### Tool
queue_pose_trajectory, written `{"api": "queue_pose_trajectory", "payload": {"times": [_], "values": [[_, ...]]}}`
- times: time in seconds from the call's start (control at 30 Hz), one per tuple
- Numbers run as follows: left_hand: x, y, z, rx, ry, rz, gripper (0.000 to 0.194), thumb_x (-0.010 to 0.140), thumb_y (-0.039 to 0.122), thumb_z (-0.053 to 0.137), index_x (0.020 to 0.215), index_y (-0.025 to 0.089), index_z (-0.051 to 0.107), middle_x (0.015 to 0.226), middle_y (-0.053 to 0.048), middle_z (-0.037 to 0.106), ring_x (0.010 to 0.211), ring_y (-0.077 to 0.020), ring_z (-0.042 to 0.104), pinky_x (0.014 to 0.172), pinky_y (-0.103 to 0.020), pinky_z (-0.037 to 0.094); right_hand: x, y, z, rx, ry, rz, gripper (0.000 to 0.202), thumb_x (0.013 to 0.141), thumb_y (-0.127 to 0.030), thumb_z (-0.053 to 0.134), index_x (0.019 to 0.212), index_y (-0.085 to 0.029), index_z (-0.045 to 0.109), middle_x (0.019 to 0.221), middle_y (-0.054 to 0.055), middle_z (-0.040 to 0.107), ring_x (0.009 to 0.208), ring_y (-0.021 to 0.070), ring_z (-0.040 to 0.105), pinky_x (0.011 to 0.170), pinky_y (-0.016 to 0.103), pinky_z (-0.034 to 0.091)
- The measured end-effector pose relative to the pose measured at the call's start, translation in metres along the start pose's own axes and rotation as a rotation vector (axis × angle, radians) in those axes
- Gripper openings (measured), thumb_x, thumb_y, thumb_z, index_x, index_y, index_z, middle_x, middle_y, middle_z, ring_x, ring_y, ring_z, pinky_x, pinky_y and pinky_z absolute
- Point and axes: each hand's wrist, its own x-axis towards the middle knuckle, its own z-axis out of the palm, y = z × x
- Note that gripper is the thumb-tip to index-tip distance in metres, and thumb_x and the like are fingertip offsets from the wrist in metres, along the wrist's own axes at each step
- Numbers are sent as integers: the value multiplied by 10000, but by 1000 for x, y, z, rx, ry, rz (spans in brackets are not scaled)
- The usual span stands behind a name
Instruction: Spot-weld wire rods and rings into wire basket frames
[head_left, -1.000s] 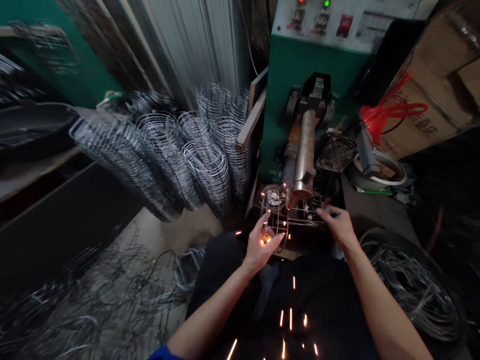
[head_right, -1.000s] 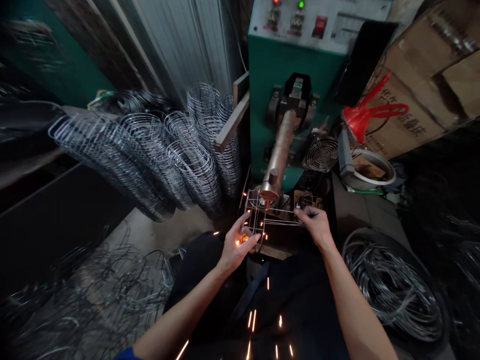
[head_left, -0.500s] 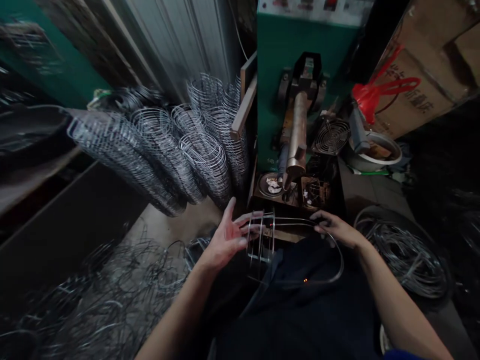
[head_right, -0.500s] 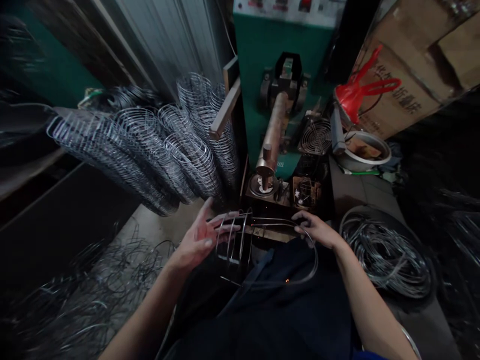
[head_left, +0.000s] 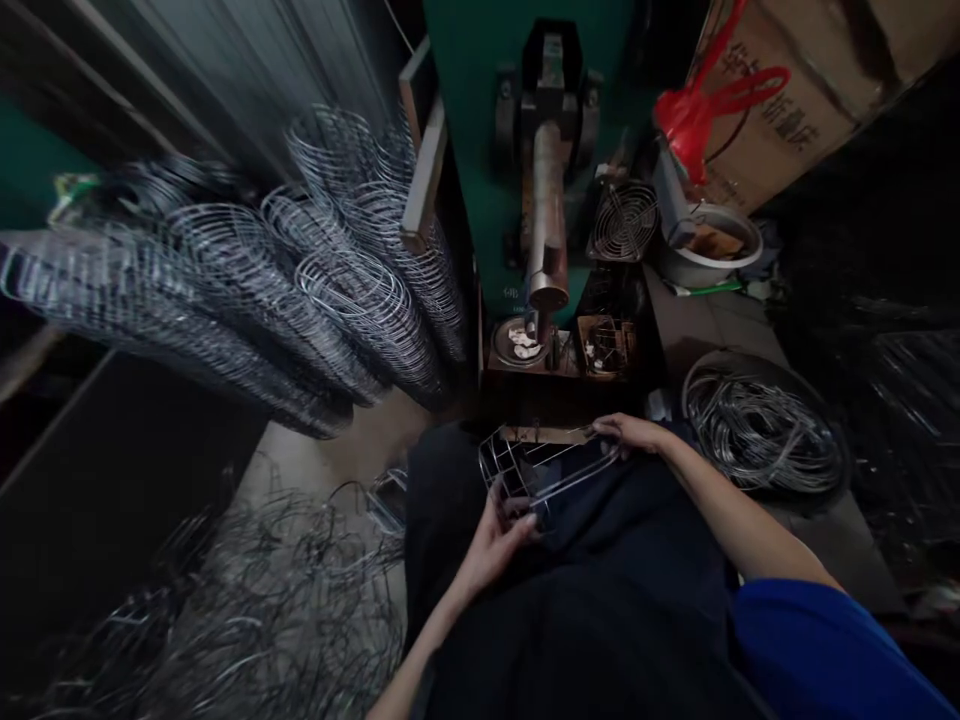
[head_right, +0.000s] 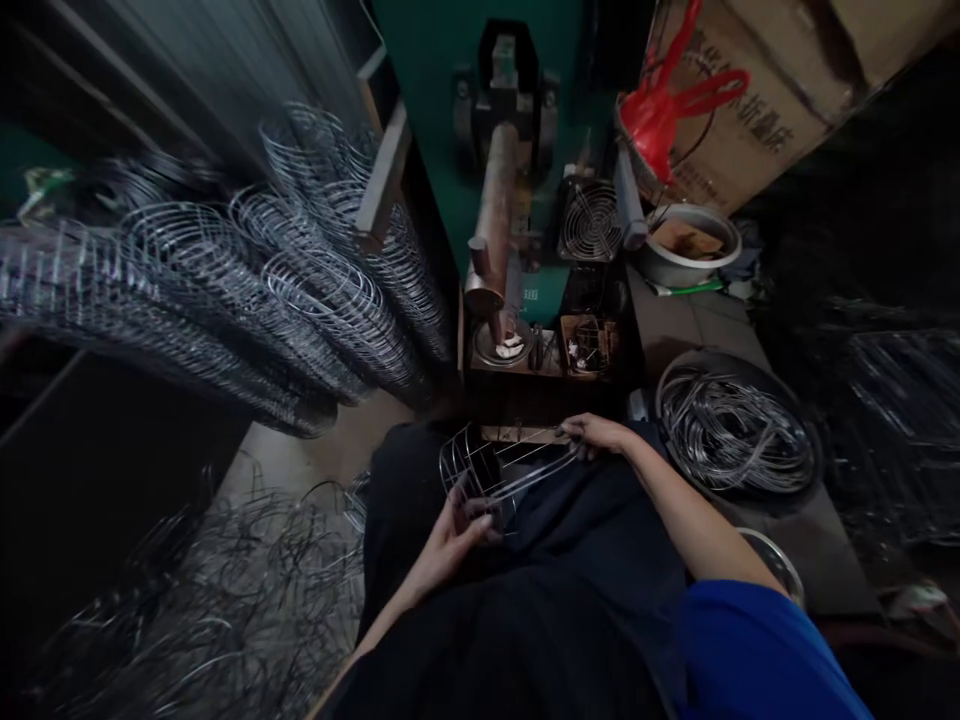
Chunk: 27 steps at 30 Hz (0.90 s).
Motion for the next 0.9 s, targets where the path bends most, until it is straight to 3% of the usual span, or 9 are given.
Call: {"api": "queue_pose_trajectory", "payload": {"times": [0.07, 0.17, 0.33, 0.5, 0.7, 0.9], "values": [[8, 12, 2, 9, 70, 61, 974, 737, 430, 828, 1502, 200, 272, 977, -82, 711, 596, -118, 652, 563, -236, 521, -1, -5, -2, -43, 90, -160, 476, 740, -592, 751, 989, -187, 724, 893, 68, 725, 821, 210, 673, 701, 301, 549], [22, 43, 5, -8, 112, 156, 903, 780, 503, 766, 1487, 173, 312, 857, -48, 707, 461, -94, 592, 435, -196, 450, -8, -21, -7, -46, 162, -381, 467, 746, -569, 747, 993, -172, 744, 1063, 73, 720, 1013, 237, 634, 913, 355, 489], [44, 84, 18, -69, 100, 264, 957, 781, 508, 764, 1537, 180, 276, 637, 59, 599, 358, -61, 460, 331, -168, 375, -29, -69, -24, 2, 172, -440, 459, 694, -558, 787, 909, -155, 744, 783, 32, 681, 705, 174, 581, 683, 294, 461], [67, 98, 36, -52, 122, 414, 959, 762, 443, 796, 1527, 133, 307, 606, 74, 569, 375, -63, 453, 328, -178, 406, -29, -107, -46, 11, 305, -546, 407, 646, -535, 830, 683, -166, 663, 664, -6, 572, 658, 145, 487, 627, 262, 370], [82, 103, 55, -37, 121, 480, 938, 778, 400, 793, 1538, 161, 297, 563, 118, 476, 359, -59, 442, 338, -182, 427, -7, -119, -49, 78, 372, -624, 535, 677, -639, 769, 552, -177, 531, 596, -29, 438, 603, 121, 383, 586, 260, 291], [91, 106, 60, -28, 105, 495, 926, 790, 396, 783, 1545, 180, 292, 565, 122, 462, 360, -62, 437, 338, -188, 430, 5, -124, -48, 79, 428, -577, 558, 693, -640, 761, 536, -187, 474, 588, -28, 399, 595, 120, 357, 584, 271, 291]]}}
